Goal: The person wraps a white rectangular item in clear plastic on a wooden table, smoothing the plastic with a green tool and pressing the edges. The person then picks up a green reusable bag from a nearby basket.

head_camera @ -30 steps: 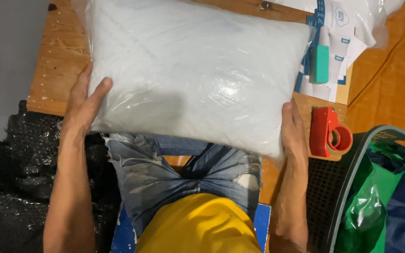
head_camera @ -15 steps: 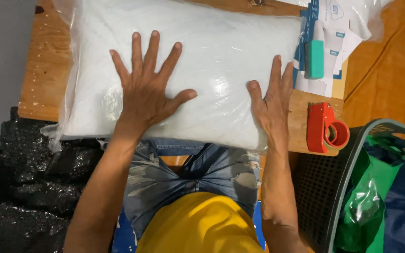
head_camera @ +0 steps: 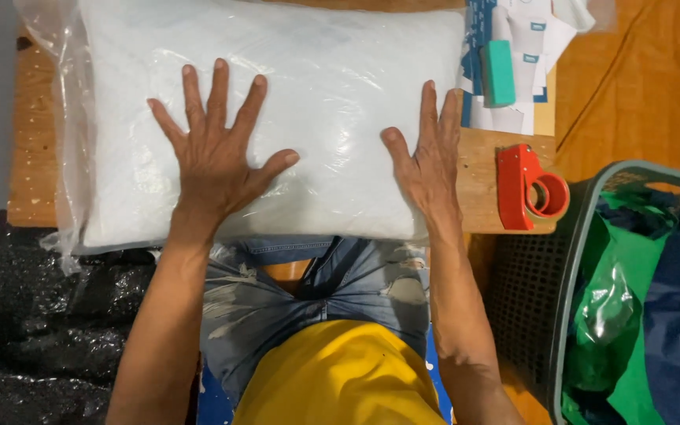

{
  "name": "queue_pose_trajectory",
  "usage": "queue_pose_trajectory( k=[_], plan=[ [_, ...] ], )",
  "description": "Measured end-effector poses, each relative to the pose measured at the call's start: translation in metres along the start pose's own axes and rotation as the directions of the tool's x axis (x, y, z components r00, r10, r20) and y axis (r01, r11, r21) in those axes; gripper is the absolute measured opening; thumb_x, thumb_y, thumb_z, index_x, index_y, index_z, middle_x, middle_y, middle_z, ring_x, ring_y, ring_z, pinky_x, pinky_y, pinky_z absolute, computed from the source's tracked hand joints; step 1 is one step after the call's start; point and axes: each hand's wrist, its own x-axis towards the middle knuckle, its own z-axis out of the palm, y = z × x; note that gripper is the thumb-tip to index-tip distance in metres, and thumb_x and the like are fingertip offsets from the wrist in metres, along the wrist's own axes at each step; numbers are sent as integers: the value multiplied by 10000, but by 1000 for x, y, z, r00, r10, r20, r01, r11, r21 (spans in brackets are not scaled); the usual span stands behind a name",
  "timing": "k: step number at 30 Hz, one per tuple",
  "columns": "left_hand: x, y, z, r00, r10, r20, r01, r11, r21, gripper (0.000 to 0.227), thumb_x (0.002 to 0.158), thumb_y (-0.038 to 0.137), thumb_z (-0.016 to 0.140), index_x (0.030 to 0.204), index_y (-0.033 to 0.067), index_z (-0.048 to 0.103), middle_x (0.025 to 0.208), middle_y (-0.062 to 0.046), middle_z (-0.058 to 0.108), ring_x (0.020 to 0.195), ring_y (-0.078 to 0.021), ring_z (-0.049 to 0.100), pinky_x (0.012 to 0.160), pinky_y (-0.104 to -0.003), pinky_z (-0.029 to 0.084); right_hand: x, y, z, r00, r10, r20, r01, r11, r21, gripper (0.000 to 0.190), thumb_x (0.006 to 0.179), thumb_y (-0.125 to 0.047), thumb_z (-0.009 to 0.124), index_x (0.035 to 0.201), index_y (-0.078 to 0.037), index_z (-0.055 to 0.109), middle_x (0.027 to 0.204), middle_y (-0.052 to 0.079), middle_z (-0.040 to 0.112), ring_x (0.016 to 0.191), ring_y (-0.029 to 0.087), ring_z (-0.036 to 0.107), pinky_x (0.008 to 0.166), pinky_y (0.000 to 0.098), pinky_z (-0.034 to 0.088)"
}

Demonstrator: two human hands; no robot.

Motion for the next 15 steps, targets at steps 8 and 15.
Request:
queue_pose_trajectory(
  k=[8, 15],
  plan=[
    [4, 12, -4, 991, -98, 88, 100, 995, -16, 888, 1044, 791, 465, 1714, 304, 145, 1737, -90, -53, 1602, -455, -74, 1130, -828, -110, -44, -1, -23, 992, 116, 50, -122, 980, 155, 815, 996, -623, 368, 1627, -158, 144, 1701, 226, 86, 1584, 353, 34, 1247, 525, 58],
    [15, 67, 7, 993, 24, 112, -24, 1000, 1, 924, 1089, 830, 423, 1719, 255, 68, 1750, -115, -71, 1610, -450, -114, 1146, -791, -172, -87, 58, -25, 970, 54, -238, -34, 996, 87, 656, 1019, -456, 542, 1465, 22, 486, 1559, 291, 410, 1484, 388, 366, 1222, 448, 280]
  ],
)
